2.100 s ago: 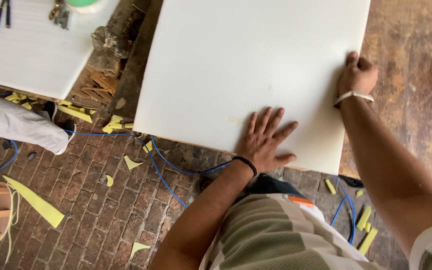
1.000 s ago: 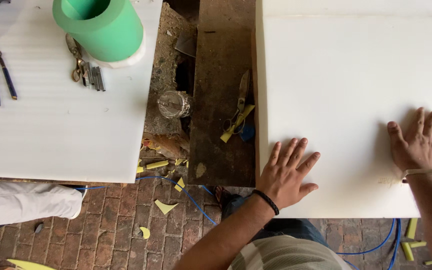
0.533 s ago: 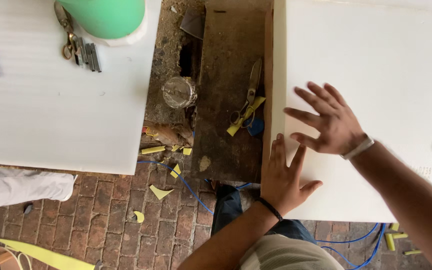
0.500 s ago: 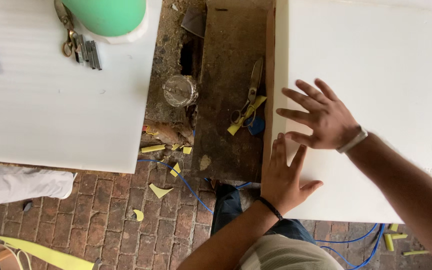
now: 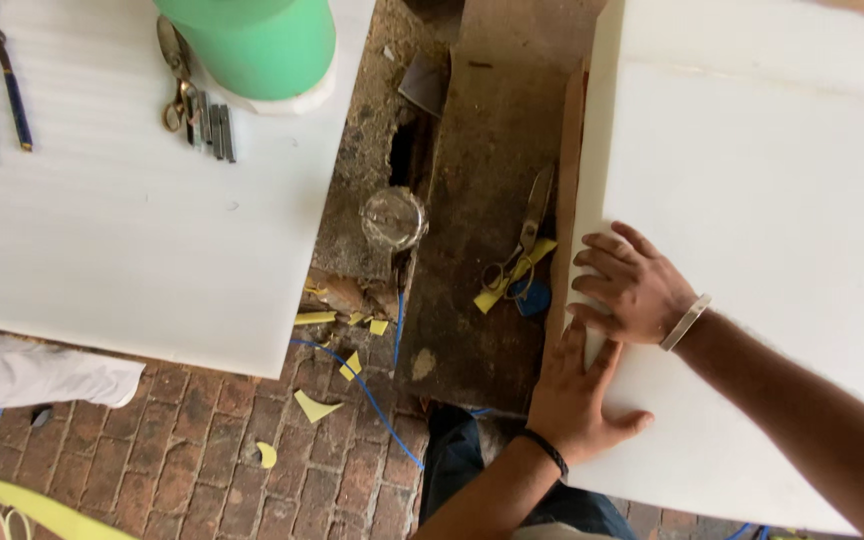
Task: The person positions a white foam board on a wooden workbench, then uses a metal ruler and a knife to cut a strip from the foam. The person removes the cut strip and continues trimming the foam edge.
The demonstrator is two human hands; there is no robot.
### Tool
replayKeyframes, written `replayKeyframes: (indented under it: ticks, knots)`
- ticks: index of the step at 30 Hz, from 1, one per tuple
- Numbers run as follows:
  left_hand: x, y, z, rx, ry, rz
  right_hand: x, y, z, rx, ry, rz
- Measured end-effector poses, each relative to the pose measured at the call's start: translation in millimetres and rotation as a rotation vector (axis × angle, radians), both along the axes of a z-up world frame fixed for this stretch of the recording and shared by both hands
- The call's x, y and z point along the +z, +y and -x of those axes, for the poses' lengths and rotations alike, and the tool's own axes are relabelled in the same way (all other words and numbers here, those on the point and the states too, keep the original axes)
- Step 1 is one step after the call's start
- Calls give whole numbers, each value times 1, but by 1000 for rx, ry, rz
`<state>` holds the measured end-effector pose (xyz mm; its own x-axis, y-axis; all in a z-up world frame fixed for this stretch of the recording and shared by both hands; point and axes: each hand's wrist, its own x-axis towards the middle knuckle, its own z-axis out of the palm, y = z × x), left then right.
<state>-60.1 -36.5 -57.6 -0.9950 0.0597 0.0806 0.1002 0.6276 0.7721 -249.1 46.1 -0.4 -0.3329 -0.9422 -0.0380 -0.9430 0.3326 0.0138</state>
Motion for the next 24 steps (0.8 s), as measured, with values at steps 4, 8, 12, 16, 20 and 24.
replayKeyframes:
  ticks: [4, 8, 12, 16, 20, 24]
  knots:
    - [-6, 0, -8, -53, -49, -18, 1, -2, 10, -262, -54, 116]
    - [-12, 1, -11, -80, -4, 69, -6, -9, 47, -686, -30, 39]
    - [-12, 1, 16, 28, 171, 354, -18, -25, 88, -893, -64, -93]
    - [-13, -2, 76, 37, 175, 409, -20, -28, 117, -932, -79, -54]
    - [-12, 0, 87, 111, 226, 477, -11, -21, 168, -967, -98, 38]
    - [-23, 1, 86, 102, 212, 450, -17, -24, 214, -1029, -151, 21]
